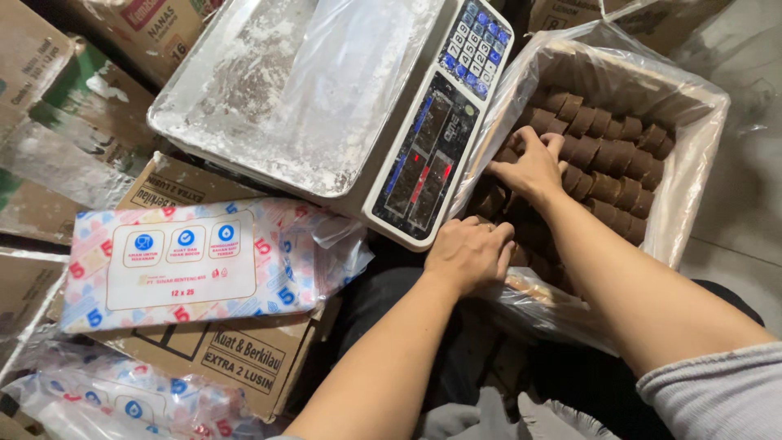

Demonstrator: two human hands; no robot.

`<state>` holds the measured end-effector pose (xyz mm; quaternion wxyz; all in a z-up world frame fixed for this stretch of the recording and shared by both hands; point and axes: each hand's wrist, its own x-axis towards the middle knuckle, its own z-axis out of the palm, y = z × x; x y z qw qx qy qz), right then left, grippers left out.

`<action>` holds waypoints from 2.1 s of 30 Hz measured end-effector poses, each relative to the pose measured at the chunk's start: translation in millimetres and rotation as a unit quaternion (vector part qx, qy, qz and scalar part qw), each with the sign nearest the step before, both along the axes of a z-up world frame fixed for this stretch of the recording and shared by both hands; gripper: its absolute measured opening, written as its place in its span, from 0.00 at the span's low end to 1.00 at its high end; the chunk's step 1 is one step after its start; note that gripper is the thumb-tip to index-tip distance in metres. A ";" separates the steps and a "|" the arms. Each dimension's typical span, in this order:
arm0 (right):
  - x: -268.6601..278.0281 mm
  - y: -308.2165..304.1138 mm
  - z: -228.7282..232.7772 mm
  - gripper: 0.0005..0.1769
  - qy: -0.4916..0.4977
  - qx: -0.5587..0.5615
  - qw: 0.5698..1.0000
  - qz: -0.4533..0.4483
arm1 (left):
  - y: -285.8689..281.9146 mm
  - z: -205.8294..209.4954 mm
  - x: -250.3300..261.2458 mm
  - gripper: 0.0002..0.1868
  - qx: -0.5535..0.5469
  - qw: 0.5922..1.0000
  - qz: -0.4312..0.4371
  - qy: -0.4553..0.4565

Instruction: The person weighs cylindrical brown food items on a digital scale, then places them into small plastic bags. The person ties each bag and sets it aside, repeating the process with items from a nearby container.

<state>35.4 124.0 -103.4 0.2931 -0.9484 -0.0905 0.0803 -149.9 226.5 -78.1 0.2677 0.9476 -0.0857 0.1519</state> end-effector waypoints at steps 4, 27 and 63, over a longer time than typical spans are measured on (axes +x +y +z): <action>-7.0 11.4 0.1 0.34 0.002 0.025 0.995 -0.093 | -1.6 -0.2 0.1 0.08 0.008 1.000 0.000 0.013; 10.3 -20.7 140.3 0.08 0.299 0.452 0.840 0.030 | -3.3 -8.4 3.5 0.08 0.020 0.999 0.006 0.027; -25.9 186.7 213.4 0.18 0.276 0.488 0.778 0.284 | -1.7 -14.5 5.0 0.08 0.015 1.000 -0.003 0.009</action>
